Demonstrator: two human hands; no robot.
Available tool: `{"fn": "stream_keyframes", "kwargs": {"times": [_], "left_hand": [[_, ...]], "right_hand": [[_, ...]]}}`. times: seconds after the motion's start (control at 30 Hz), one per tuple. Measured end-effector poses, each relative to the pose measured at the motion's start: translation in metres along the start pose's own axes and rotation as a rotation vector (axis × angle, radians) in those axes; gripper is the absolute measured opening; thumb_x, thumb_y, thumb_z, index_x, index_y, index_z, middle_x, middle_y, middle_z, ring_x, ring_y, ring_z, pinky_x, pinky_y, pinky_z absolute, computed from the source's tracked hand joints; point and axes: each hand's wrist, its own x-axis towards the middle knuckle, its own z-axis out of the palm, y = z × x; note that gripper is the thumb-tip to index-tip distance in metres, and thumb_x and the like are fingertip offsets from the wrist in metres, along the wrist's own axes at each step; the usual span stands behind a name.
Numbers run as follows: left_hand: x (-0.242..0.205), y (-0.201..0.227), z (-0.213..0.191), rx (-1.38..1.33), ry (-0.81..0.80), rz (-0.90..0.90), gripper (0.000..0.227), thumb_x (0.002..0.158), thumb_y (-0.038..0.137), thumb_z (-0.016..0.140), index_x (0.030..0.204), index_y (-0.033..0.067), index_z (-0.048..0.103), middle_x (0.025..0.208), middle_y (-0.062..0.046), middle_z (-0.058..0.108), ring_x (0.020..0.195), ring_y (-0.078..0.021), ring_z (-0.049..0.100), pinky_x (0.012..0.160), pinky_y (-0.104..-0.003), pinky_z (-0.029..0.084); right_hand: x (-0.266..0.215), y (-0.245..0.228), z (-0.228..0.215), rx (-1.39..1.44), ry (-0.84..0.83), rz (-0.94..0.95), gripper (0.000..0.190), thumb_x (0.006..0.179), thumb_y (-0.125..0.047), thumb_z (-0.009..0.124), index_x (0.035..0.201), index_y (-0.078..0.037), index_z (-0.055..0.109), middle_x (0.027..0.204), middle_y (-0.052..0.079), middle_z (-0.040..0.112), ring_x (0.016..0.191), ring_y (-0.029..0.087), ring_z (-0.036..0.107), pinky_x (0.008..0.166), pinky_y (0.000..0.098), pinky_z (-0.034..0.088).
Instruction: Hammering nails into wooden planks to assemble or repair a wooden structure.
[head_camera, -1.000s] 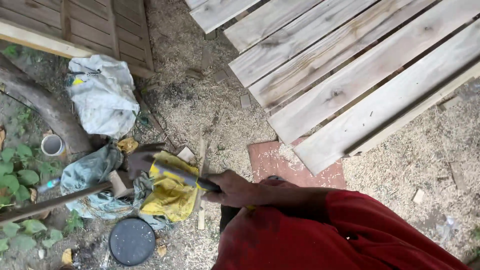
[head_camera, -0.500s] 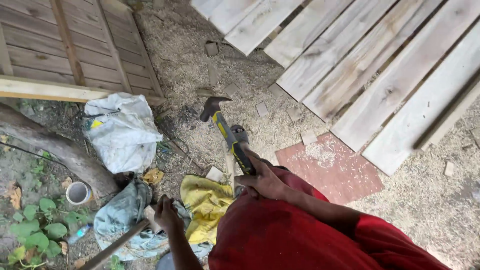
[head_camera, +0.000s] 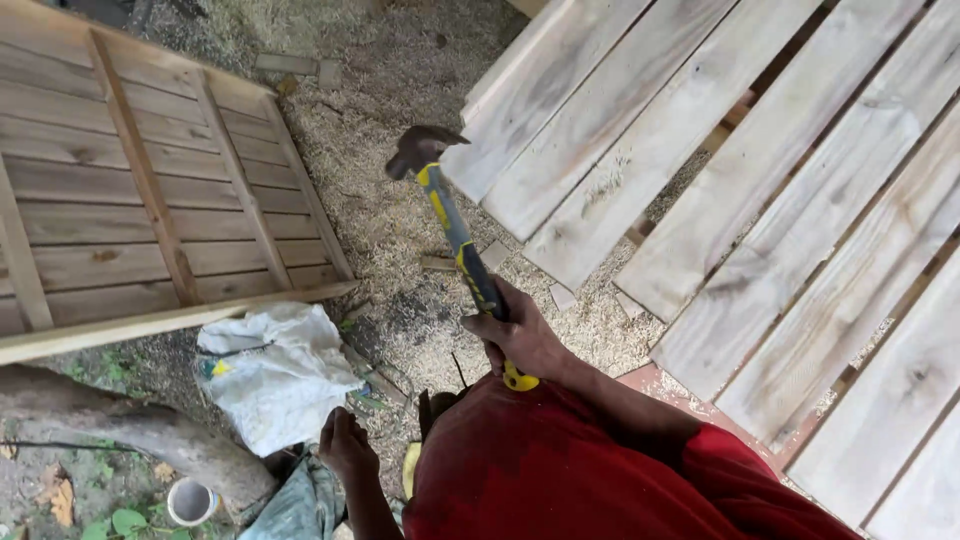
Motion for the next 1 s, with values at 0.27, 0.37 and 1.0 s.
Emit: {"fn": "stream_keyframes", "kwargs": {"times": [0.27, 0.37, 1.0], "left_hand": [[0.128, 0.037, 0.078, -0.217, -0.068, -0.561, 0.015, 0.100, 0.019, 0.063, 0.099, 0.0043, 0.067, 0.073, 0.002, 0.055, 0.062, -0.0070, 0.047, 0.051, -0.024, 0.039], [0.210, 0.041, 0.111, -0.252, -0.228, -0.524, 0.015, 0.102, 0.016, 0.064, 0.098, 0.0016, 0.064, 0.070, 0.004, 0.046, 0.057, -0.0076, 0.037, 0.048, -0.025, 0.029], [0.663, 0.162, 0.403, -0.461, -1.115, -0.455, 0.009, 0.100, 0.013, 0.065, 0.105, 0.0059, 0.066, 0.078, 0.002, 0.058, 0.062, -0.0074, 0.047, 0.054, -0.025, 0.037]], "right_hand": [[0.087, -0.028, -0.075, 0.064, 0.498, 0.011, 0.061, 0.088, -0.016, 0.066, 0.143, -0.003, 0.045, 0.059, 0.007, 0.058, 0.038, 0.017, 0.054, 0.036, 0.0322, 0.047], [0.095, -0.012, -0.087, 0.026, 0.722, 0.134, 0.065, 0.085, -0.015, 0.069, 0.145, -0.005, 0.045, 0.061, 0.008, 0.058, 0.037, 0.019, 0.054, 0.035, 0.0342, 0.047], [0.162, 0.030, -0.074, -0.798, 1.878, 0.572, 0.055, 0.091, -0.021, 0.085, 0.141, -0.004, 0.066, 0.102, 0.028, 0.073, 0.084, 0.038, 0.070, 0.074, 0.0491, 0.055]]}}
